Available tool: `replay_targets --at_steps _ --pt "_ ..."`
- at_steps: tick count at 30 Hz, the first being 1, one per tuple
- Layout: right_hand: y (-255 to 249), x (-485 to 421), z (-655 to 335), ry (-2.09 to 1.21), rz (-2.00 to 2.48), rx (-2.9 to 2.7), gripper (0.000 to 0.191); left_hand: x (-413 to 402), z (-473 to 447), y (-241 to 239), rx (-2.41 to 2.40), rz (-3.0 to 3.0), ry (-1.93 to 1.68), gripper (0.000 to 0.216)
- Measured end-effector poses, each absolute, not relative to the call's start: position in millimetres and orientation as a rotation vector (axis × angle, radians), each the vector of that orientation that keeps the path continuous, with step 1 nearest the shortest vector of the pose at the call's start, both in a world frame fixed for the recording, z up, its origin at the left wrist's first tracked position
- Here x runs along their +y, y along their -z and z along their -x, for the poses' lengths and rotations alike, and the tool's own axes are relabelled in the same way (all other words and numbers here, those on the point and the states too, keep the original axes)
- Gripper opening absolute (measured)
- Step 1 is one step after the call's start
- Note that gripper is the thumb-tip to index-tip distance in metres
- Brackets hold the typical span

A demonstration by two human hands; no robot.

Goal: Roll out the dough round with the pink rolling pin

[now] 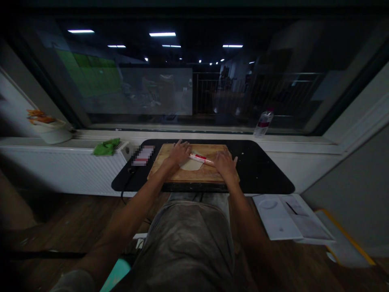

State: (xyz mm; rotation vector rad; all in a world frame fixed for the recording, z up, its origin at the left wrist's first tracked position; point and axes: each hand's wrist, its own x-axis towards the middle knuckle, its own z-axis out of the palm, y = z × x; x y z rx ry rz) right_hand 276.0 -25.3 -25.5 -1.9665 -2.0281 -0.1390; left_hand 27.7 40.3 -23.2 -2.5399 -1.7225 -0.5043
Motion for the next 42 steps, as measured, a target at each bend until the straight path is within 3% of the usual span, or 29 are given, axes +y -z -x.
replay_targets --at_steps 7,25,42 --pt "34 -52 -274 0.160 1.921 -2.015 0.049 11 -23 19 -1.725 2.487 0.429 0.045" --pt "41 -73 -273 0.258 1.695 -2.092 0.049 -36 -12 27 -1.810 2.480 0.730 0.045" --pt "51 -89 -275 0.074 1.594 -2.026 0.050 -75 5 40 -1.777 2.450 0.897 0.042"
